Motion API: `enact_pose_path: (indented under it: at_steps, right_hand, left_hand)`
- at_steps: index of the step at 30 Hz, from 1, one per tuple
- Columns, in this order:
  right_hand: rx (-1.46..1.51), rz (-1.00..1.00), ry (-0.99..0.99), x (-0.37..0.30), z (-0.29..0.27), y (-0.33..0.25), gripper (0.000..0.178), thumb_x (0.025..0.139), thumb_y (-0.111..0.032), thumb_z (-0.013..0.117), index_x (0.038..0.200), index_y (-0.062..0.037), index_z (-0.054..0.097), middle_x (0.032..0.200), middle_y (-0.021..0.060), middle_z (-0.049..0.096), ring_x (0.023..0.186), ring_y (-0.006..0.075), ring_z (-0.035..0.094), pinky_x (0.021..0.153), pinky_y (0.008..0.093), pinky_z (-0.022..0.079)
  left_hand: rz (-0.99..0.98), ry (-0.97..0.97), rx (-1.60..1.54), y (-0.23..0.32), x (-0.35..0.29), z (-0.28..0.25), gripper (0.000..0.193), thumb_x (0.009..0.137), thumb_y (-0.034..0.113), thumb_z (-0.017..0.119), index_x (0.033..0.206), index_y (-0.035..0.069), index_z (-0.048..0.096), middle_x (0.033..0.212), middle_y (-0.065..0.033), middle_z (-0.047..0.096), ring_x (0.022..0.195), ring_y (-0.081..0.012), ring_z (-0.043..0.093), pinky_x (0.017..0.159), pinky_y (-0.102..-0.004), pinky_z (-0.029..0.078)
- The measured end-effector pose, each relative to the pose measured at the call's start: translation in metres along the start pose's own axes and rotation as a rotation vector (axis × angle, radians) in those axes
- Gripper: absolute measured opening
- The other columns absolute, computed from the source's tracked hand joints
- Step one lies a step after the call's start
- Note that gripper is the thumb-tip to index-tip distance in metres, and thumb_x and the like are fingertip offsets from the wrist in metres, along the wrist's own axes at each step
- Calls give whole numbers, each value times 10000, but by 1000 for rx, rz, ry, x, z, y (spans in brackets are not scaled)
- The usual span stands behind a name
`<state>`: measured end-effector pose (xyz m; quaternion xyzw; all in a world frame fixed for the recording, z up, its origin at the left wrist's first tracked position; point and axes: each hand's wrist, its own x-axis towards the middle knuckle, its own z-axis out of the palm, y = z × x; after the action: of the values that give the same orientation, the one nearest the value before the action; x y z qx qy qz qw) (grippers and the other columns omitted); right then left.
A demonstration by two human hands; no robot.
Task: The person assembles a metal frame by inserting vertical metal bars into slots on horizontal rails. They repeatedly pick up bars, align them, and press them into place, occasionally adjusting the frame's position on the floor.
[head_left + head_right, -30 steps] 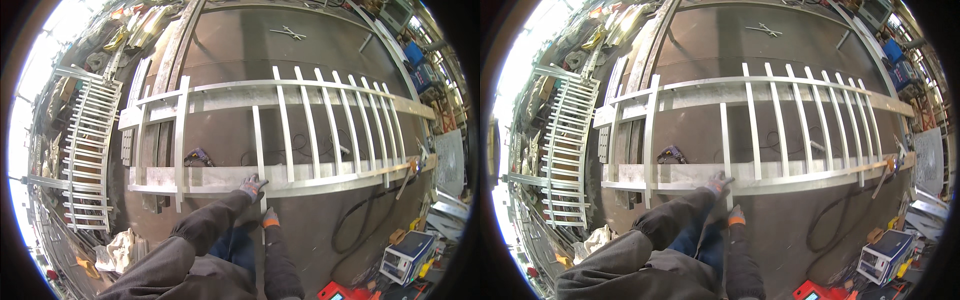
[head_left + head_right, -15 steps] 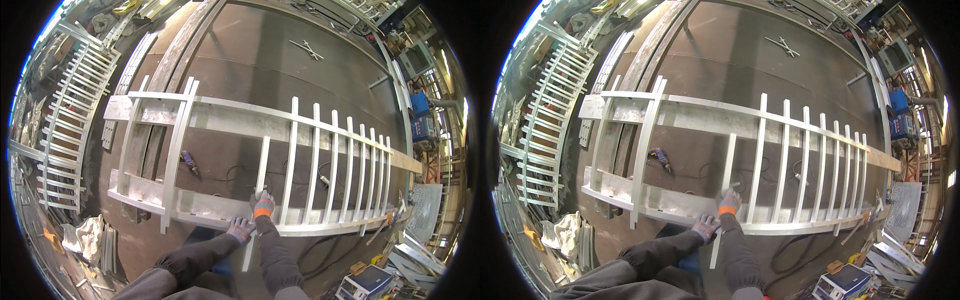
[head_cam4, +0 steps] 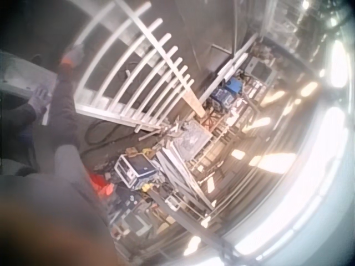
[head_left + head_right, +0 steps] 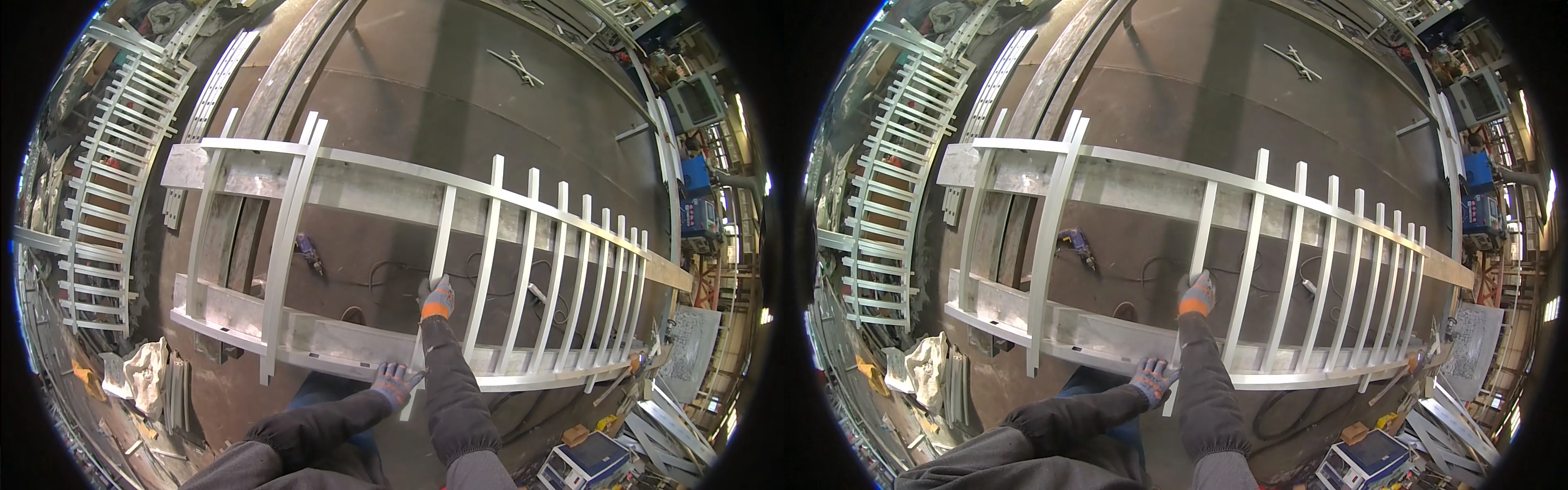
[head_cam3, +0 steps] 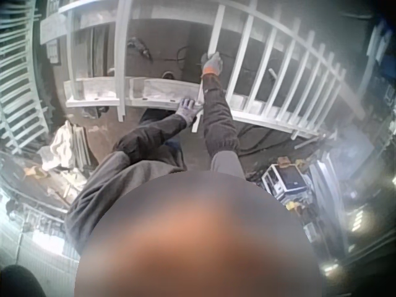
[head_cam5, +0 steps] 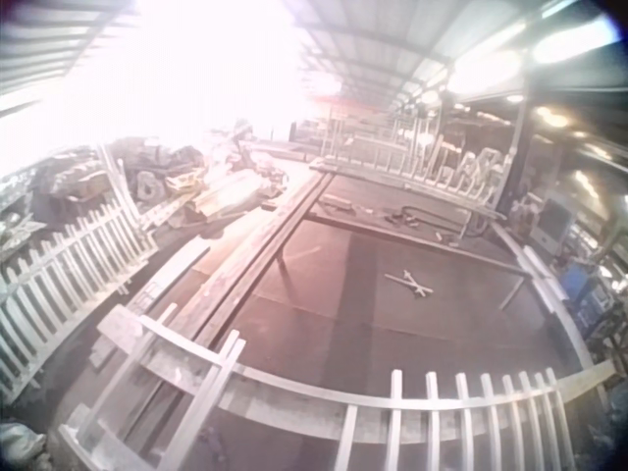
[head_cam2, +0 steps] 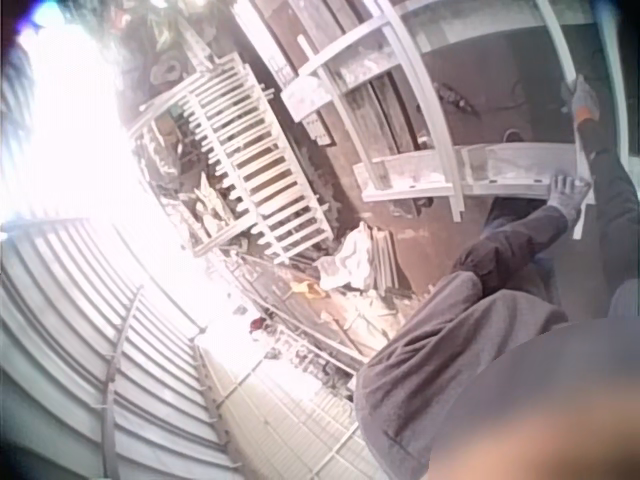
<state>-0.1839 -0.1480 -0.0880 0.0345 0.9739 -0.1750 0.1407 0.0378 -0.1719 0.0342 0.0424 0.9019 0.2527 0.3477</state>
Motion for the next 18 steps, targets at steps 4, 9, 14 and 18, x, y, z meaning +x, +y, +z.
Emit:
enact_pose_path:
  at_steps: [4,9,14,18]
  right_hand:
    - [133,57,-21,0,-5,-10,609,855,-463,665,1251,-20,531,1172,200,643,1042,396,638,904,477,500]
    - [-18,-197,209,35,-72,-48,550,835,-446,698,1160,-32,539,1141,202,601,1085,409,589,917,483,478]
    - [-103,-312,220,117,-88,-99,529,803,-435,732,1120,-30,610,1205,209,579,1125,400,563,958,490,468]
    - [-149,-232,86,145,-74,-110,512,812,-436,712,1106,-26,623,1229,206,600,1149,383,586,946,474,498]
  left_hand:
    - [14,-4,12,0,-1,-4,643,913,216,466,1537,296,334,1394,-208,447,1318,-402,399,1122,-583,230]
    - [13,-4,-3,-2,2,0,660,914,250,504,1542,300,307,1406,-183,440,1305,-391,405,1111,-589,238]
    - [14,-38,29,-5,5,4,706,915,320,563,1554,308,265,1430,-158,423,1311,-391,383,1098,-596,246]
    - [13,-45,2,-7,5,2,683,920,296,543,1549,315,278,1433,-152,420,1327,-380,380,1106,-588,241]
